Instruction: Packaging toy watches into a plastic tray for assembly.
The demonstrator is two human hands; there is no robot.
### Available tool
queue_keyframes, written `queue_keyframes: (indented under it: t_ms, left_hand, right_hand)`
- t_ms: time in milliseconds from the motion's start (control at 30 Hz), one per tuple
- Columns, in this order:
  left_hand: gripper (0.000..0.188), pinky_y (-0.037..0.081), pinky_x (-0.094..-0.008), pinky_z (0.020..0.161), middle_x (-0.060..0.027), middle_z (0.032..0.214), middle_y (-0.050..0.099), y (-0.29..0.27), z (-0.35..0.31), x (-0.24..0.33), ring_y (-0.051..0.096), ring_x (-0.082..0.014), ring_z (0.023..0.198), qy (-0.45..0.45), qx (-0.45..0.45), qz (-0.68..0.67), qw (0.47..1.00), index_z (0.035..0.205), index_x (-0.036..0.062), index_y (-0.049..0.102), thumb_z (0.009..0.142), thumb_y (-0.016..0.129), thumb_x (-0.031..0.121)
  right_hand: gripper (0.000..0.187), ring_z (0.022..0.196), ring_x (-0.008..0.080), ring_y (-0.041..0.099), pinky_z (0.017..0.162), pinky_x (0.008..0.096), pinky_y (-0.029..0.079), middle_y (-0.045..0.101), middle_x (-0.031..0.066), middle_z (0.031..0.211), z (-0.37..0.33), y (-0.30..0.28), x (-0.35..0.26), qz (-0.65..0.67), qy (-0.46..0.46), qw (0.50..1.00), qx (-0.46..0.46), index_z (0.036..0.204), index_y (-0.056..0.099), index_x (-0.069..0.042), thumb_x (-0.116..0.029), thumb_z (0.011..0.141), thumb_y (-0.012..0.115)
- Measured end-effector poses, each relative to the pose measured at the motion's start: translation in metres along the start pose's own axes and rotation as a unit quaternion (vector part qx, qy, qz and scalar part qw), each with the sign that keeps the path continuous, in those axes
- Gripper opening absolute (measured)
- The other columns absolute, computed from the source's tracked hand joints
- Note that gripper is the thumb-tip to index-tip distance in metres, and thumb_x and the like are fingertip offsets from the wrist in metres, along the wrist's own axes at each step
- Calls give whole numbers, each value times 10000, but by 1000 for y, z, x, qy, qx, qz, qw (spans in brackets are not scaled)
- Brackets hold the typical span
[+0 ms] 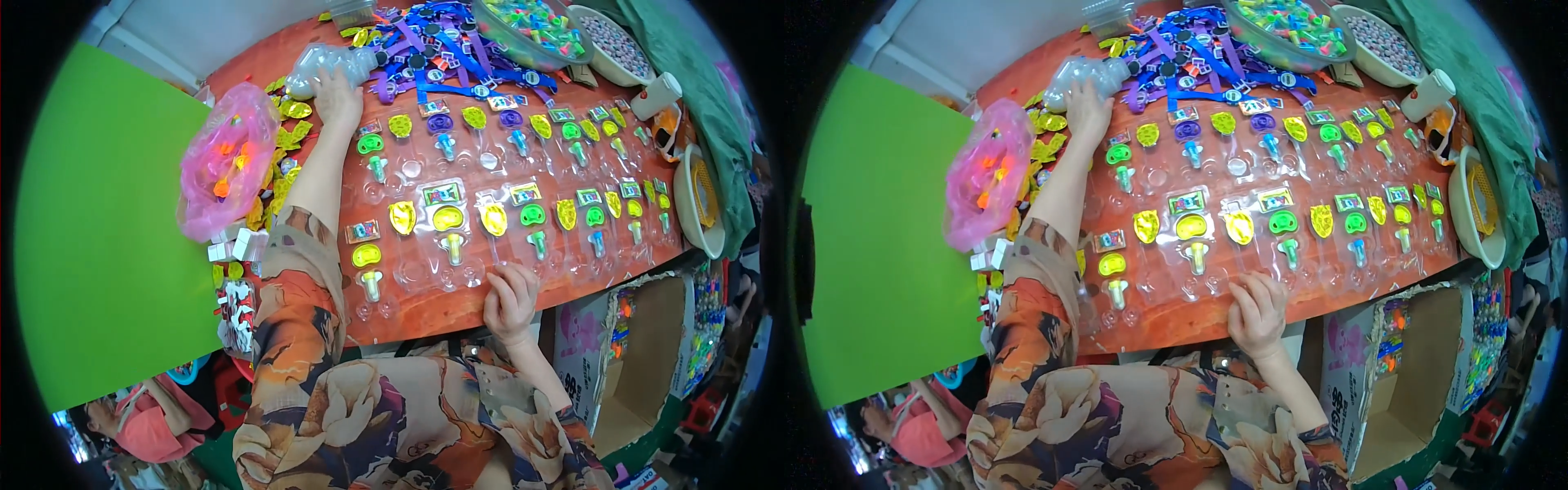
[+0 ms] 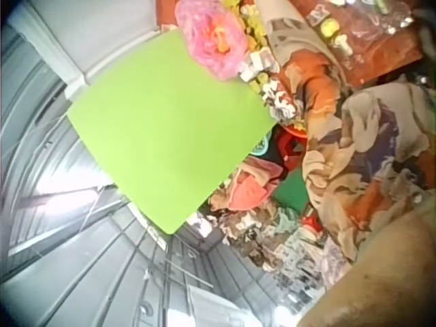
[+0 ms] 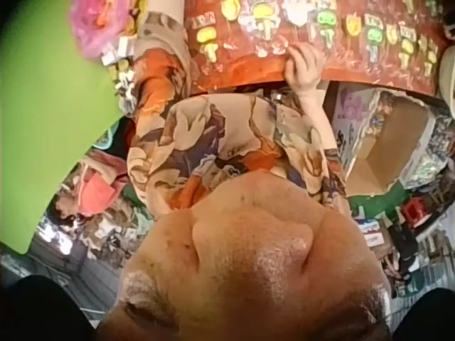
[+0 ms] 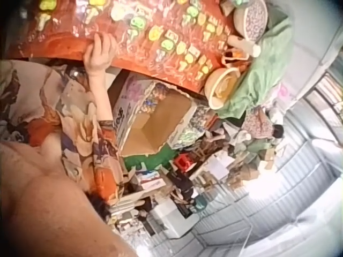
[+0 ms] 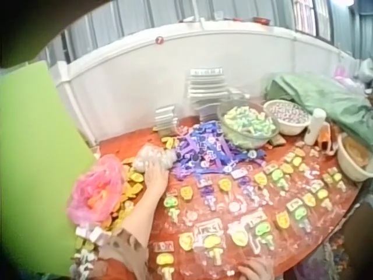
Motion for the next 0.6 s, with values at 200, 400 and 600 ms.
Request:
queue_keyframes:
  t_ms: [200, 400, 600]
  left_hand:
    - [579, 489, -462, 988, -205, 1365, 479, 1, -1, 4, 458, -431, 1275, 70, 36, -28, 997, 1293, 70, 559, 787, 771, 255]
    - [409, 514, -498, 897, -173, 1222, 561, -8, 12, -18, 567, -383, 1120, 83, 41, -13, 996, 1170, 59, 607, 794, 717, 178]
    - [263, 486, -539, 848, -162, 1117, 630, -33, 3, 47, 606, -338, 1062, 150, 123, 65, 979, 1047, 53, 665, 812, 650, 171]
  right_hand:
    - [367, 1056, 317, 600, 897, 440, 457, 637, 110, 1112, 0, 3, 5, -5, 9, 1000, -14, 1061, 653, -52, 24, 702, 651]
    - [360, 1056, 309, 599, 900, 434, 457, 640, 101, 1112, 6, 6, 0, 0, 7, 1000, -16, 1056, 658, -52, 16, 702, 660]
    - [367, 1059, 304, 598, 895, 428, 460, 640, 101, 1108, 3, 2, 8, -20, 17, 999, -21, 1058, 661, -51, 6, 696, 671]
Point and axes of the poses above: each hand's wrist, its own z-axis towards the middle knuckle, its own y-axis out of the palm, x = y × z, the point moved 7 cm from there along z, towards the middle knuckle
